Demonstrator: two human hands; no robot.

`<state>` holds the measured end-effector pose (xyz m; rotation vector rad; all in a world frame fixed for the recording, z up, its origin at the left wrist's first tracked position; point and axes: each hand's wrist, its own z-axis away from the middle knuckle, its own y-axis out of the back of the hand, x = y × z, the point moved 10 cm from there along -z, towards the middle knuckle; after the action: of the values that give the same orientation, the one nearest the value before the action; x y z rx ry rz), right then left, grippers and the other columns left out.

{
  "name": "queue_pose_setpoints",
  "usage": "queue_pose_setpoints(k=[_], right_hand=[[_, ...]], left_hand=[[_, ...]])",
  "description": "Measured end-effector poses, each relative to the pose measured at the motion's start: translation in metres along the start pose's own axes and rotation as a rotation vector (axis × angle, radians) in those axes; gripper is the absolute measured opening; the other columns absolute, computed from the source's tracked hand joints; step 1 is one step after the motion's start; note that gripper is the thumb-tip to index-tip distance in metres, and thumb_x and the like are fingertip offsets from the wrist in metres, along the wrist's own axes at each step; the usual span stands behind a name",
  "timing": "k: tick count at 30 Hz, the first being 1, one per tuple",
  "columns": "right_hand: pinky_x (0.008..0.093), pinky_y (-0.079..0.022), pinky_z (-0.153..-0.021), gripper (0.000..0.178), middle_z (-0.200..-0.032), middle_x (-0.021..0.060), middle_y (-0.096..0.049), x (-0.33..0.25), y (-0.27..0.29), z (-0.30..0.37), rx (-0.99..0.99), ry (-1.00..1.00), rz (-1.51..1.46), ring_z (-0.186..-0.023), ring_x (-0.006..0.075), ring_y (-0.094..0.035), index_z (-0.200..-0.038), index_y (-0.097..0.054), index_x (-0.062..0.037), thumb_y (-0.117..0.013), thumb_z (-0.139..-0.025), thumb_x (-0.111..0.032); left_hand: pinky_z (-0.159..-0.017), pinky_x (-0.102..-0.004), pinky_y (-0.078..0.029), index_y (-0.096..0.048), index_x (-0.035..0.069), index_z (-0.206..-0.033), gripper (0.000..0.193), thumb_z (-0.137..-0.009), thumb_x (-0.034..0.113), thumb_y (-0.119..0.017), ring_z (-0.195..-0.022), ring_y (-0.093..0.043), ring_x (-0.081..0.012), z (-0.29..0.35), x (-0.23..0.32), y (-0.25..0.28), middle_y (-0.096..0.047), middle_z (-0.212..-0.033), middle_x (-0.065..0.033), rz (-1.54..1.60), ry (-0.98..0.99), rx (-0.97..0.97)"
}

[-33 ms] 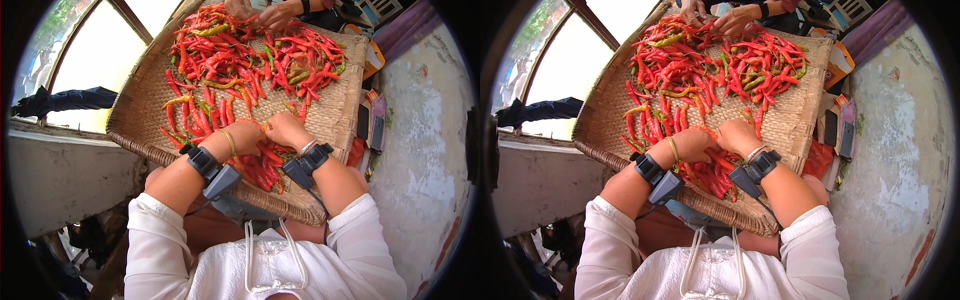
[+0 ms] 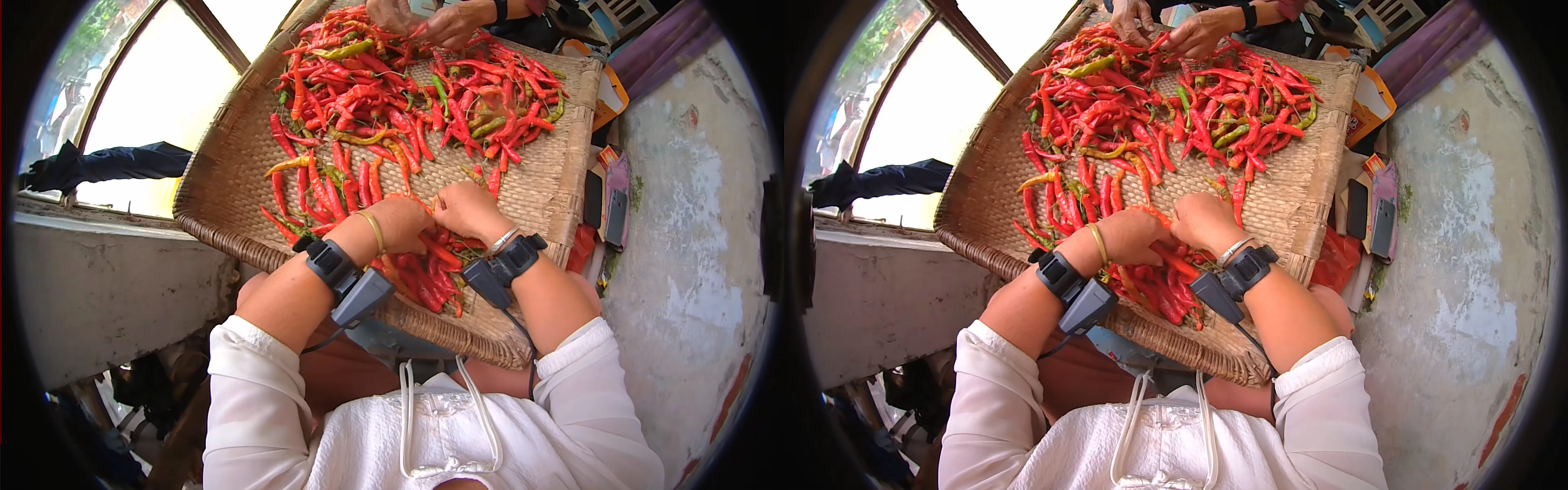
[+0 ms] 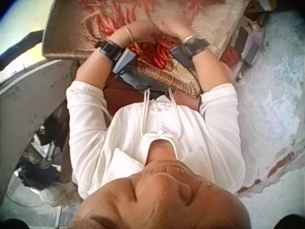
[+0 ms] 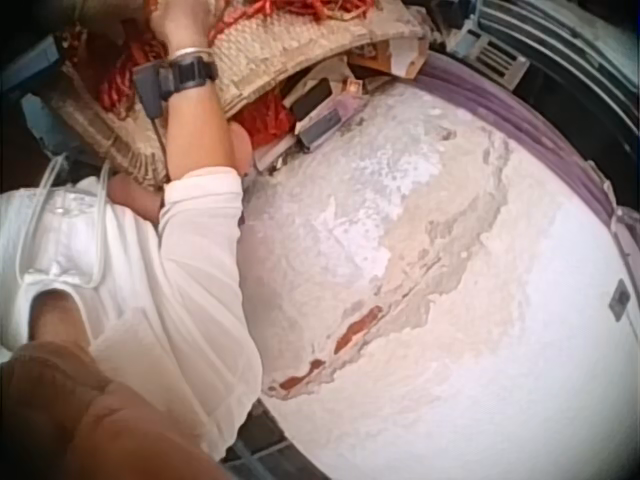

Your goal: The recorder is picking stems off red and green chili peppers and placing them in a woven basket.

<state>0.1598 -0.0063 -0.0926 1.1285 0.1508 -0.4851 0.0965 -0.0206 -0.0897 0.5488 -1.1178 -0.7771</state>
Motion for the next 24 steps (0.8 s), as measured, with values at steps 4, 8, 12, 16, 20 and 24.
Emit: queue_pose_setpoints(k=[4,8,12,16,20,24], right_hand=[[0.0348,-0.048,-0.059,0.019,-0.068,0.0107,-0.063,-0.001,0.033,-0.002,0.064,0.155,-0.263,-0.062,0.0245,-0.061,-0.073,-0.061,-0.0026,-0.057,-0.076,-0.021],[0.0157,-0.039,-0.045,0.016,-0.057,-0.0020,-0.054,-0.003,0.053,0.002,-0.098,0.088,-0.706,-0.050,0.0023,-0.050,-0.075,-0.058,-0.0026,-0.051,-0.086,-0.012],[0.0190,-0.042,-0.047,0.017,-0.061,0.0005,-0.056,0.021,0.108,0.013,0.255,0.142,-0.979,-0.049,0.0047,-0.051,-0.078,-0.058,-0.0005,-0.054,-0.085,-0.016],[0.0200,-0.044,-0.052,0.023,-0.072,0.0043,-0.059,0.040,0.126,0.018,0.498,0.141,-1.362,-0.057,0.0071,-0.055,-0.095,-0.058,0.0010,-0.056,-0.084,-0.020],[0.0234,-0.047,-0.059,0.037,-0.086,0.0094,-0.061,0.043,0.111,0.015,0.372,-0.025,-0.846,-0.071,0.0114,-0.058,-0.108,-0.055,0.0037,-0.057,-0.084,-0.024],[0.0194,-0.042,-0.055,0.028,-0.083,0.0050,-0.059,-0.018,0.072,0.013,0.061,0.395,-0.623,-0.066,0.0062,-0.054,-0.105,-0.056,-0.0002,-0.052,-0.086,-0.020]], left_hand=[[-0.071,-0.0404,-0.045,-0.062,0.010,-0.094,0.027,-0.073,0.026,-0.060,-0.078,-0.058,-0.0330,-0.001,0.000,0.008,-0.061,-0.082,-0.0152,0.066,0.062,0.010],[-0.069,-0.0399,-0.045,-0.063,0.009,-0.091,0.022,-0.077,0.025,-0.056,-0.075,-0.058,-0.0335,0.002,-0.013,0.027,-0.061,-0.080,-0.0154,0.089,0.129,0.147],[-0.072,-0.0399,-0.047,-0.065,0.009,-0.087,0.023,-0.077,0.026,-0.053,-0.078,-0.059,-0.0321,0.001,-0.012,0.032,-0.063,-0.080,-0.0150,0.105,0.139,0.120],[-0.072,-0.0400,-0.047,-0.065,0.008,-0.087,0.022,-0.076,0.023,-0.053,-0.078,-0.059,-0.0324,0.009,-0.014,0.034,-0.063,-0.081,-0.0147,0.124,0.107,0.126],[-0.065,-0.0354,-0.047,-0.064,0.004,-0.087,0.019,-0.079,0.019,-0.055,-0.069,-0.060,-0.0263,0.019,-0.011,0.072,-0.062,-0.075,-0.0132,0.306,0.098,0.306],[-0.053,-0.0232,-0.046,-0.060,0.002,-0.095,0.015,-0.087,0.012,-0.053,-0.059,-0.053,-0.0059,0.028,-0.034,0.084,-0.057,-0.070,-0.0004,0.574,0.185,0.382]])
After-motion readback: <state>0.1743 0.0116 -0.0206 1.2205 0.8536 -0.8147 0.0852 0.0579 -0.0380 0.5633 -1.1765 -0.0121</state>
